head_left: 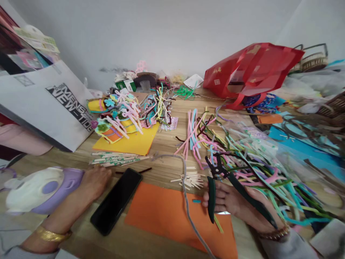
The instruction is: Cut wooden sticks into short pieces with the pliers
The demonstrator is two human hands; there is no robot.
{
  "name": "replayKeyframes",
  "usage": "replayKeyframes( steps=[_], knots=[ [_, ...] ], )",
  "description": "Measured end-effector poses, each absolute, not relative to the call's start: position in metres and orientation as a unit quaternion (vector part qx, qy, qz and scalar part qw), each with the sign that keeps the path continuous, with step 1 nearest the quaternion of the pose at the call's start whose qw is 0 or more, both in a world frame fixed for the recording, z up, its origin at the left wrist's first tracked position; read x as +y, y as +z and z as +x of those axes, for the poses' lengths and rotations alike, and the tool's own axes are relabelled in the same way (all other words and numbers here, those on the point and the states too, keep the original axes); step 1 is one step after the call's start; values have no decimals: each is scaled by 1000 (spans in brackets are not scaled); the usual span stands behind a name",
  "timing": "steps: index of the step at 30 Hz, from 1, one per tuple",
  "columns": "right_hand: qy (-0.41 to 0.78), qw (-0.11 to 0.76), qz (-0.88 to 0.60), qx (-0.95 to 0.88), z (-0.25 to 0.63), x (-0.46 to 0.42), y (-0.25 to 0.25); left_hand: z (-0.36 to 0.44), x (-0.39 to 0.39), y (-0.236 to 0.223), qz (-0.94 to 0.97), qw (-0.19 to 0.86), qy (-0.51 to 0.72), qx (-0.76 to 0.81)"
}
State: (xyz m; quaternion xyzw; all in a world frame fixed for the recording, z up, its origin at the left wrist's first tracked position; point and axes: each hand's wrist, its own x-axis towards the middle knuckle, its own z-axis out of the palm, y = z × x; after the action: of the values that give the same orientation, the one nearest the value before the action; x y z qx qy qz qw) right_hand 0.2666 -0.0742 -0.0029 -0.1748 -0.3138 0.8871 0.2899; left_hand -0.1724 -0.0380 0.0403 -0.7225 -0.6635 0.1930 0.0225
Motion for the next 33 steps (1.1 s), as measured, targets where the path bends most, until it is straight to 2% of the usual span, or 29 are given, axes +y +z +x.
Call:
replayKeyframes(
  steps=[4,12,14,17,23,33],
  knots=[
    [889,292,-167,-310,267,-74,-3,-170,-36,40,-709,53,270,-649],
    [897,291,-167,-289,269,-75,-7,-150,-43,62,-763,104,160,-617],
    [897,290,-169,-288,268,-74,-7,-128,-45,68,-782,95,84,-610],
    [893,298,-172,-291,267,-74,-5,-84,-50,65,-812,14,-33,-582],
    [890,303,-168,-297,266,-75,-6,-8,-41,41,-854,-229,-122,-451],
    [880,313,-169,-315,266,-75,-4,40,-7,29,-865,-325,-134,-357]
  ],
)
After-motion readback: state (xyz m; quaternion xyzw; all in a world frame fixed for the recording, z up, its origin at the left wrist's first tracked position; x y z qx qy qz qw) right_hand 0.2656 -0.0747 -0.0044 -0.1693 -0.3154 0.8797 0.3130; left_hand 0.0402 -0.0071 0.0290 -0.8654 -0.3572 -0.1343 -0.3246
